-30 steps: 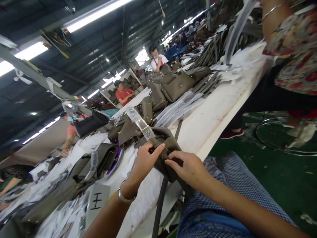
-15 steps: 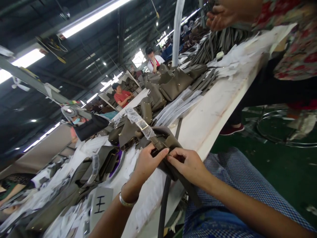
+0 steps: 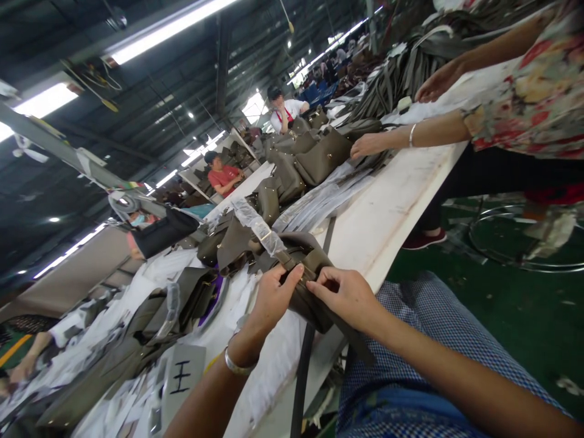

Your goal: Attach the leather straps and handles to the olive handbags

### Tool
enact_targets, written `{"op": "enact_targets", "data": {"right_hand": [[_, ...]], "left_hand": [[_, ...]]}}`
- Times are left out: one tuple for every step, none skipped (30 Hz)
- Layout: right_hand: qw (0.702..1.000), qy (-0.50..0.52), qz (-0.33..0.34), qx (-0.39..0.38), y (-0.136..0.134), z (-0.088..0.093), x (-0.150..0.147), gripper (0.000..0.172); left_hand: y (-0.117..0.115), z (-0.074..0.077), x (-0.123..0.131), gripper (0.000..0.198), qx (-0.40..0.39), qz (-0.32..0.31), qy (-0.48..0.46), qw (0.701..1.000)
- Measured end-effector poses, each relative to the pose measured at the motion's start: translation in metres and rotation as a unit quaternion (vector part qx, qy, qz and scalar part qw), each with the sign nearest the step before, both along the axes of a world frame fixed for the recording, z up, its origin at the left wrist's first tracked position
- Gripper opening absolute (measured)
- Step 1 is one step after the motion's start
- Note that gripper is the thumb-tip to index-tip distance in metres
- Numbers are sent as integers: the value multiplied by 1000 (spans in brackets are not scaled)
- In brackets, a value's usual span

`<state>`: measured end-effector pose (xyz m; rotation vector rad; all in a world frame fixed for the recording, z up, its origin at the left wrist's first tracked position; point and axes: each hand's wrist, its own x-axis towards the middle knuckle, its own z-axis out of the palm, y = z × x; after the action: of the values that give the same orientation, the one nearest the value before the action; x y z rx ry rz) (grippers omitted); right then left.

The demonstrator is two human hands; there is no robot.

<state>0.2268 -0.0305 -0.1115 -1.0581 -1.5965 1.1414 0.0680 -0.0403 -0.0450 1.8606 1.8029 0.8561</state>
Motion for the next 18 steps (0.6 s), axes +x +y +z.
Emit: {"op": "enact_targets", "data": {"right_hand": [[1000,2,5,2,0,-1,1,30],[1000,11,26,2,1,-2,4,31],[998,28,63,-4,3,-3,7,32],[993,48,108,-15,7,-6,11,34],[987,64,147,-28,13,-9,16,38],[983,68,169,-34,22,-12,21,42],[985,48,166,-23,33,-15,24,46],[990,6,139,6,47,-18,27,47],[993,-48,97,46,62,-21,27,45],[986,-119,60,100,78,-22,24,40],[978,-157,43,128,95,-23,19,31],[972,-178,46,147,110,-23,12,24],[965,-195,58,163,125,-23,2,20],[958,-209,78,178,137,-22,-9,18],[950,-225,100,191,148,-22,-20,20],[942,-243,118,200,157,-21,-31,21],[933,-262,133,206,165,-21,-40,20],[925,-284,141,209,172,-22,-47,18]], "left_hand": [[0,0,-1,35,4,-3,6,1000],[-1,-1,-2,34,11,-7,15,1000],[-2,-1,-4,33,20,-9,25,999],[-4,-1,-6,32,29,-10,37,999],[-7,-1,-8,31,36,-10,49,998],[-9,-2,-11,31,43,-7,59,997],[-13,-3,-14,31,50,-2,68,996],[-16,-4,-17,32,56,3,75,996],[-19,-5,-20,33,62,9,81,995],[-22,-6,-23,34,67,17,83,994],[-25,-8,-25,35,71,24,83,994],[-27,-9,-26,36,73,31,79,994],[-28,-10,-27,37,74,37,73,994],[-30,-11,-27,38,73,43,66,994],[-31,-11,-27,39,72,49,57,995],[-31,-12,-27,39,72,54,48,995],[-32,-12,-27,39,71,59,39,995],[-33,-12,-27,38,69,63,31,995]]}}
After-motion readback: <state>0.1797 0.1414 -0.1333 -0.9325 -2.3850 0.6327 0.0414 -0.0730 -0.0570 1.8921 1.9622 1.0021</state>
